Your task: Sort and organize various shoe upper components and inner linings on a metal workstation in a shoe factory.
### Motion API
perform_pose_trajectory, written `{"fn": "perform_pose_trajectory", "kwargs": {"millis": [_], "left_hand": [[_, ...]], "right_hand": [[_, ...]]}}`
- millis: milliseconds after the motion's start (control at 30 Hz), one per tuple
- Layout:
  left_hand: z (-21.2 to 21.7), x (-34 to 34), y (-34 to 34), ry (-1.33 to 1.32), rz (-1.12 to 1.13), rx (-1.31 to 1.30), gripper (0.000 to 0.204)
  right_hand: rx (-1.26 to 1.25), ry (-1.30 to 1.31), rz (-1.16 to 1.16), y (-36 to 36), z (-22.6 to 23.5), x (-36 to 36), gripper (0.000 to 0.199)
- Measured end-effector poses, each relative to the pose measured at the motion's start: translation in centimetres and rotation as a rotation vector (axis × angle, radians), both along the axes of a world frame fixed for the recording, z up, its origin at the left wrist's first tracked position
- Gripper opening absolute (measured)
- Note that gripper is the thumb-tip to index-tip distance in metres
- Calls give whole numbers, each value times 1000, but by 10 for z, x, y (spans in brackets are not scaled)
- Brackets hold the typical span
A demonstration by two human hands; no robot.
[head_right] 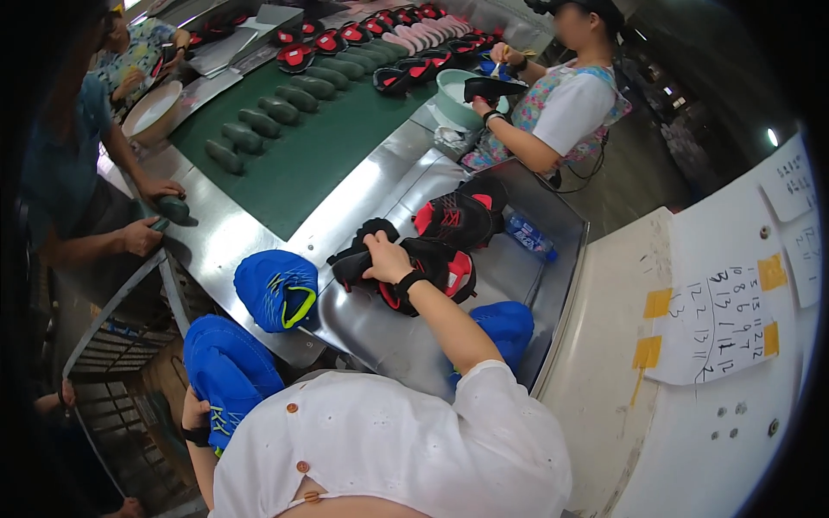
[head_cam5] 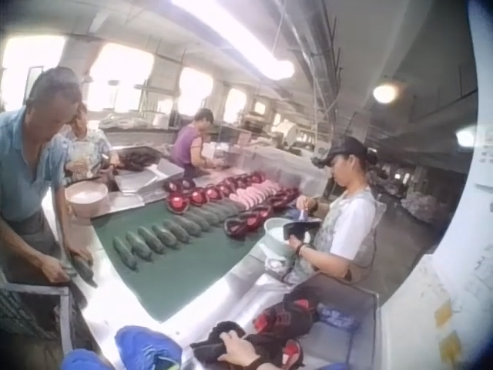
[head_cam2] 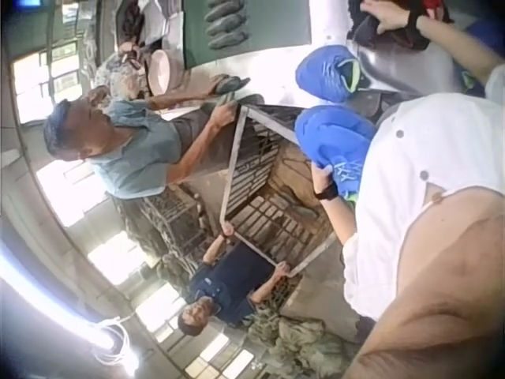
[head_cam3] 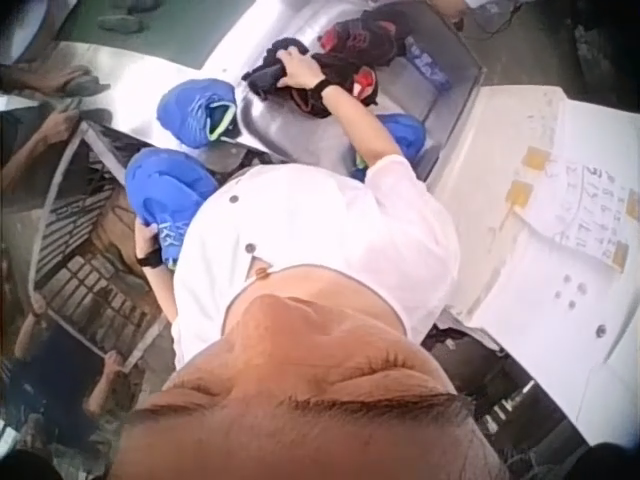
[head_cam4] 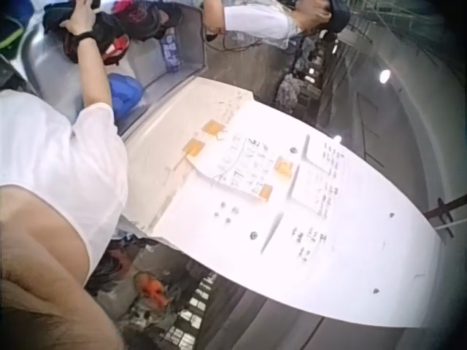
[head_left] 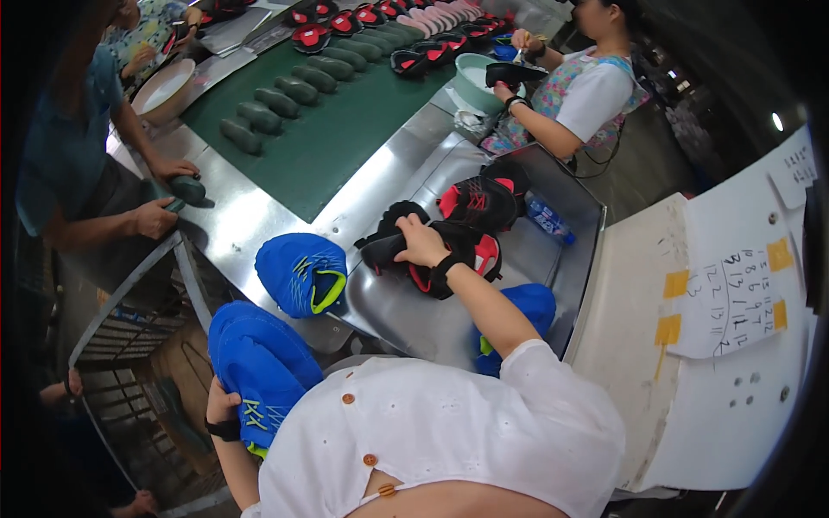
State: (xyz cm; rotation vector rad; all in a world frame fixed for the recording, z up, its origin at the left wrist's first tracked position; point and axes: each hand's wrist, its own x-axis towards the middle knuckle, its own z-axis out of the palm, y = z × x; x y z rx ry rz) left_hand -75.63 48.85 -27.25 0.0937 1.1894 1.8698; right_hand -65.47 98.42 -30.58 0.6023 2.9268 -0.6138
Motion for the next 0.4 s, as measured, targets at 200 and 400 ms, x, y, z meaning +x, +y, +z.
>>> {"fn": "perform_pose_trajectory", "kwargs": {"millis": [200, 400], "left_hand": [[-2, -1, 7, 17, -2, 11, 72], [2, -7, 14, 46, -49, 2, 71]], "right_hand": [[2, 92, -43, 42, 3, -3, 63], [187, 105, -252, 75, 5, -11, 51]]}}
